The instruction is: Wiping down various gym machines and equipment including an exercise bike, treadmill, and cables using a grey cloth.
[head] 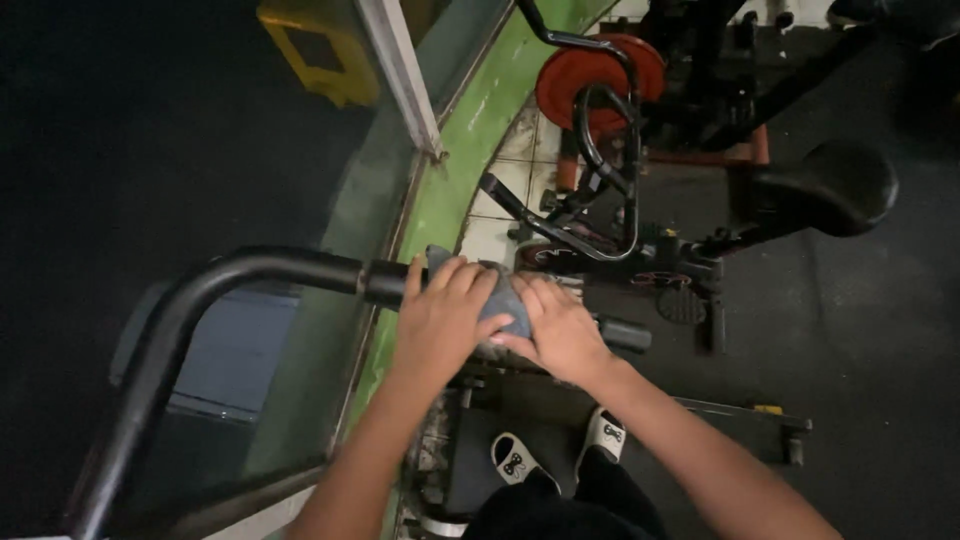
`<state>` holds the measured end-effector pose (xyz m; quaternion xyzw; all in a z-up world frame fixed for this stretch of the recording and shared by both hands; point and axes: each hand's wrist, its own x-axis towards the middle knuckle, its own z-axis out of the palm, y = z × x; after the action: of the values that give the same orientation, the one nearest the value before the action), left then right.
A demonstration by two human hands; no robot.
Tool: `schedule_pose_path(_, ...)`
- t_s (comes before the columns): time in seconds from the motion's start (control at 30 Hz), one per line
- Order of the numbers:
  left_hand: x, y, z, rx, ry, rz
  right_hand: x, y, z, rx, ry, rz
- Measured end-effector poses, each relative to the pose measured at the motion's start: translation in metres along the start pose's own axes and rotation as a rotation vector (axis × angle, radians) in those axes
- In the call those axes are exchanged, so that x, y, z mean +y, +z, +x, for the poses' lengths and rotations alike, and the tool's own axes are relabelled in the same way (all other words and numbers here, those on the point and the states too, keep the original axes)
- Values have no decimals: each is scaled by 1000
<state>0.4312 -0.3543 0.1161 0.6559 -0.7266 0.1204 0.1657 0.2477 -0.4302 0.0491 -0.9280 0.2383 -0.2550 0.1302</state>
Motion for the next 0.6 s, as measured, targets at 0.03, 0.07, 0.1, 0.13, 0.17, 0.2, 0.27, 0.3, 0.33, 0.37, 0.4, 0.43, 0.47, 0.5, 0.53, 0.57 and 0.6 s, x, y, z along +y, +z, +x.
schedule_pose_path(0.03, 3, 0, -1, -7, 4, -4, -2, 0, -2, -1, 8, 2)
schedule_pose_path(0.07, 7, 1, -2, -22, -17, 8, -3, 0, -4, 15, 14, -32)
schedule_pose_path(0.1, 11, 3, -1, -33, -32, 16, -1, -2, -6, 34, 23, -72)
schedule_pose_path(0.13, 16, 5, 3, -36, -23, 9, 3, -3, -9, 35, 35, -76)
schedule_pose_path(0.17, 23, 6, 3, -62, -27, 37, 5, -4, -15, -2, 54, -107)
schedule_pose_path(0.2, 31, 6, 4, -89, -32, 66, 7, -6, -21, -39, 73, -138)
schedule_pose_path(0.27, 45, 17, 4, -110, -22, 80, 10, -8, -33, -61, 111, -153)
schedule_pose_path(0.3, 52, 21, 6, -126, -17, 103, 12, -10, -37, -78, 139, -166)
schedule_pose_path(0.33, 56, 28, 8, -127, -12, 104, 18, -10, -42, -74, 143, -165)
schedule_pose_path(0.37, 62, 36, 7, -135, 15, 99, 22, -11, -52, -39, 148, -197)
schedule_pose_path(0.4, 69, 44, 7, -143, 41, 93, 28, -11, -62, -5, 153, -229)
schedule_pose_path(0.43, 77, 51, 9, -145, 55, 86, 32, -17, -69, -3, 168, -235)
schedule_pose_path(0.47, 85, 58, 12, -182, 78, 60, 37, -24, -77, 44, 151, -243)
schedule_pose_path(0.5, 95, 65, 14, -222, 102, 35, 42, -31, -86, 89, 135, -250)
schedule_pose_path(0.53, 105, 73, 17, -226, 116, 28, 51, -31, -99, 91, 151, -255)
schedule_pose_path(0.57, 115, 81, 21, -223, 142, -16, 62, -32, -112, -9, 241, -213)
schedule_pose_path(0.6, 126, 89, 26, -220, 168, -60, 73, -32, -126, -108, 331, -167)
